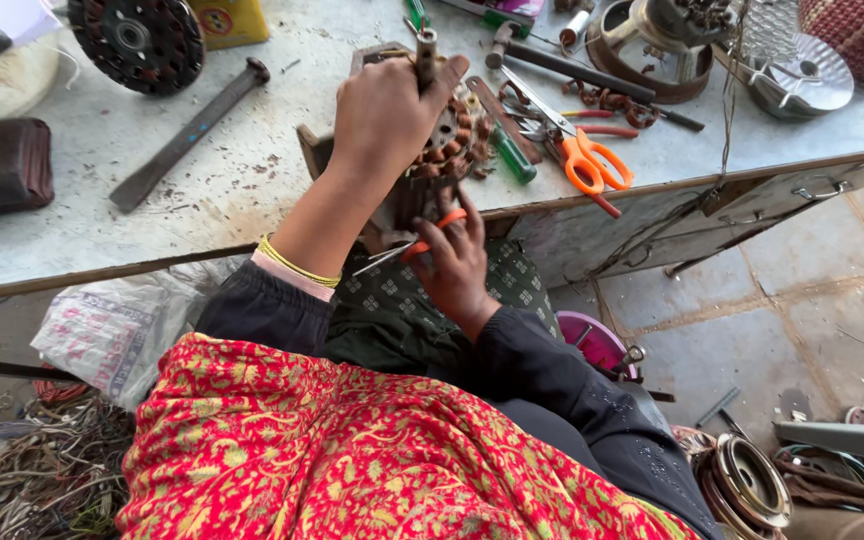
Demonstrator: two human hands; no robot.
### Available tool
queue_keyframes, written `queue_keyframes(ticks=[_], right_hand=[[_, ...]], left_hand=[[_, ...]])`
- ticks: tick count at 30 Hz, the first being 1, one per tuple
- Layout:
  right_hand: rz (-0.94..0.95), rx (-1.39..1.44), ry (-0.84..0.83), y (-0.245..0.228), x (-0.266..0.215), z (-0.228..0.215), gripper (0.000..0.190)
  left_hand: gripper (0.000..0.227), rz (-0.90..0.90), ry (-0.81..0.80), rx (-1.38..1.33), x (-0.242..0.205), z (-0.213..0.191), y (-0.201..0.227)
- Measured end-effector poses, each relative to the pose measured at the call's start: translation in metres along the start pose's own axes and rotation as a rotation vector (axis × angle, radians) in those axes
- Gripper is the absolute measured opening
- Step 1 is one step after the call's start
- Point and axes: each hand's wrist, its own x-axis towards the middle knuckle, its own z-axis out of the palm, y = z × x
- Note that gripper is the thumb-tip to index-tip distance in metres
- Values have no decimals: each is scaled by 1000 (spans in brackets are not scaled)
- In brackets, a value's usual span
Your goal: The person uses pliers and scissors to remove and trim copper windings from a motor armature. They repeatedly cut and pull wires from the slots, occasionally rotating the armature to access different sections.
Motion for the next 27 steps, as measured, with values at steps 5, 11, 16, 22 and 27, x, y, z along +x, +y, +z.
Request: queue_keyframes(ticks=[5,11,16,22,27], right_hand=[[110,274,-140,-23,7,-34,69],[365,536,-357,-8,9,-87,61],[366,681,-460,3,11,-96,58],[398,788,-571,22,22,-103,60],[411,839,-605,24,35,-103,56]], left_hand=[[72,24,27,-38,-1,-2,-8],[77,-41,-119,-16,5,-13,-12],[81,-63,-104,16,3,-19,-18],[72,87,-25,-44,2,-22,-25],[68,81,8,-103,-2,-30,-17]])
